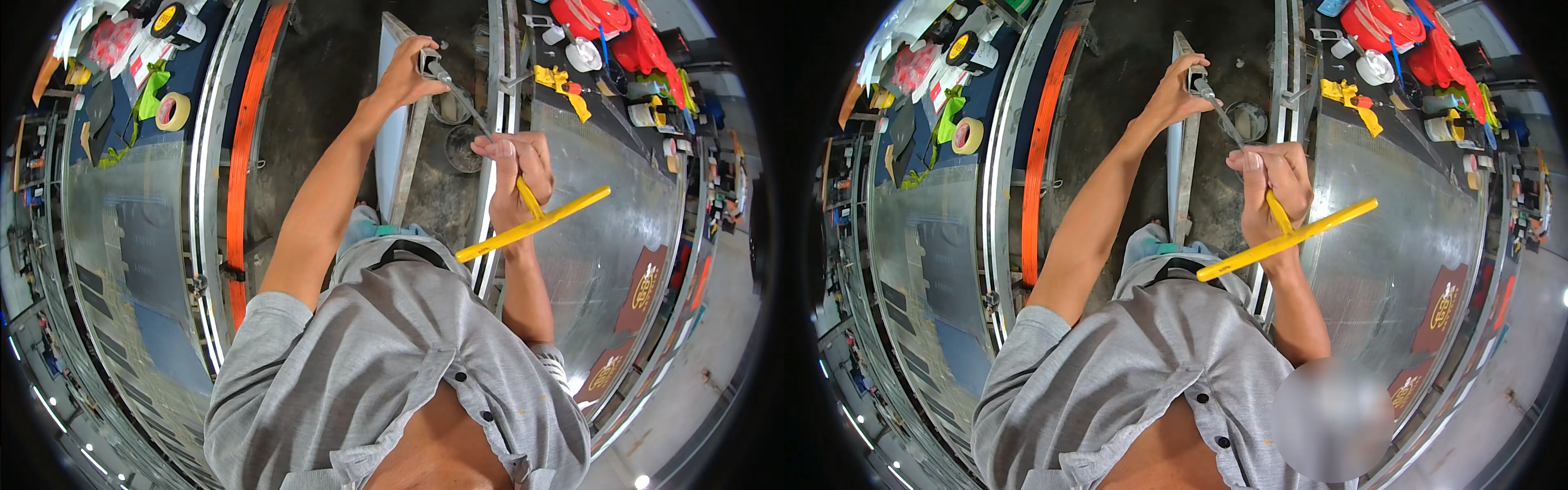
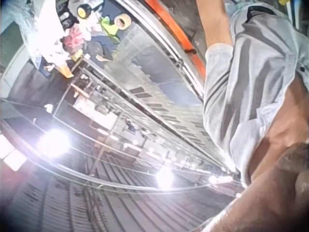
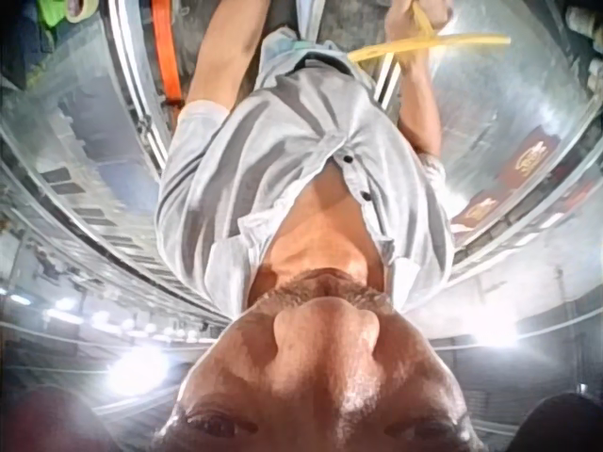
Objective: The person assembles a long, thin metal frame by hand, using a red-handled screwdriver to tighten screws at various points along the frame. They then switch to a yellow T-handle Allen wrench to further tighten bolts on the frame. The person works on the frame while standing in a workshop environment.
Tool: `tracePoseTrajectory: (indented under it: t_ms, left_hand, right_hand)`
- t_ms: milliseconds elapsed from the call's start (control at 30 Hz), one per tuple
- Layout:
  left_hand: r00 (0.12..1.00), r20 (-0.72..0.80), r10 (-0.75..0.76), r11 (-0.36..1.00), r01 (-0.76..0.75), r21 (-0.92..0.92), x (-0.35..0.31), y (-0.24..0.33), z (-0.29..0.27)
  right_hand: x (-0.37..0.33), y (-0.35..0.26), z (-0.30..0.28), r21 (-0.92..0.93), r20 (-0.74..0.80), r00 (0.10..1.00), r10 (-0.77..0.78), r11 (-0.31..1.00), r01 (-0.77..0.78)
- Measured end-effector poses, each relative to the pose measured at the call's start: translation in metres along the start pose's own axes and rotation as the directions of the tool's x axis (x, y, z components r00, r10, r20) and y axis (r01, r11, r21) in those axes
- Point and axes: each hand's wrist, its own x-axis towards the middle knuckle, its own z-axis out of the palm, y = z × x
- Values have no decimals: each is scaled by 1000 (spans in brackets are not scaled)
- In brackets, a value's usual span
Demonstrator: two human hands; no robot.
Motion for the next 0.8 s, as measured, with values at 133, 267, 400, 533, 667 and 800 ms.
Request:
tracePoseTrajectory:
  t_ms: [133,267,400,533,667,800]
  left_hand:
    - [999,46,1,1000,-2,22,3,-3,-2]
    - [998,55,9,1000,-9,-1,4,-5,1]
    - [999,54,-5,1000,4,20,2,-2,3]
    - [999,38,37,999,-35,-38,1,-1,2]
    - [999,45,27,1000,-28,4,-8,6,-2]
    - [974,49,-220,936,225,-271,-34,25,6]
  right_hand:
    - [3,-2,2,10,-2,1000,-1,1000,1]
    - [1,-4,5,-5,27,999,-45,999,45]
    - [-2,-2,1,-71,-4,997,-82,994,81]
    - [-3,0,2,77,-45,998,32,997,-28]
    - [2,-8,1,116,-106,992,67,992,-54]
    - [9,-29,-22,102,-184,980,80,993,-62]
